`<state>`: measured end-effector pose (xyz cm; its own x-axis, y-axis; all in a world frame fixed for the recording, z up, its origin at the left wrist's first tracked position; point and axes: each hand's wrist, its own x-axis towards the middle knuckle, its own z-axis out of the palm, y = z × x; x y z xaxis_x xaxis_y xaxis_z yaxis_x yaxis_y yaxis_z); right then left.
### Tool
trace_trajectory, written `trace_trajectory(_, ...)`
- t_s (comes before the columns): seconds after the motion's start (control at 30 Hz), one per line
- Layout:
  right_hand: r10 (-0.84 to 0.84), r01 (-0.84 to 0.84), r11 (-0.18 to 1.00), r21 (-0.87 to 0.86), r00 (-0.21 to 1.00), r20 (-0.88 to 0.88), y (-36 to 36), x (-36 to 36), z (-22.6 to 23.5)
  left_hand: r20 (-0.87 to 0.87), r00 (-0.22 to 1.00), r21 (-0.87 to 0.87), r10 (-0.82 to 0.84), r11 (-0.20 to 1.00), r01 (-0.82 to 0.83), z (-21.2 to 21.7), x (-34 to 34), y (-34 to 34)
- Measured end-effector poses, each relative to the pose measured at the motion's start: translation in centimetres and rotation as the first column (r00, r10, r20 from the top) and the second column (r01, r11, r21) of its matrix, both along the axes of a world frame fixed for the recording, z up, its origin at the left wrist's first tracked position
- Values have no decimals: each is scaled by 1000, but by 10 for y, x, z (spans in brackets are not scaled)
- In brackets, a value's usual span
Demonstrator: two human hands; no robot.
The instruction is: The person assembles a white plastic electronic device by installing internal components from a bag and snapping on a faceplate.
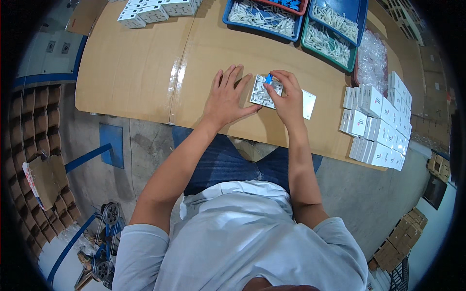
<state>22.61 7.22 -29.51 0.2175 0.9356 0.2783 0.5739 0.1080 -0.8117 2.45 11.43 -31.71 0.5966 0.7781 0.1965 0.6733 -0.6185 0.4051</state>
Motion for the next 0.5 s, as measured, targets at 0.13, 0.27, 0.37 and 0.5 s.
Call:
trace_trajectory(0.13, 40, -34, 998, -54, 994, 102, 0, -3, -11, 35, 999, 14, 3, 1000, -3, -1, 0, 0)
trace_trajectory(0.27, 32, -21, 997, -71, 987, 155, 3, -8, -13, 27, 1000, 2, 4, 1000, -4, 0, -1, 0)
trace_trajectory(0.37, 25, -13, 997, -72, 985, 170, 5, -8, -15, 38, 999, 14, 3, 1000, -3, 0, -1, 0)
trace_trajectory(0.5, 38, -24, 997, -78, 981, 189, 6, -7, -17, 38, 999, 5, 1, 1000, -1, 1, 0, 0)
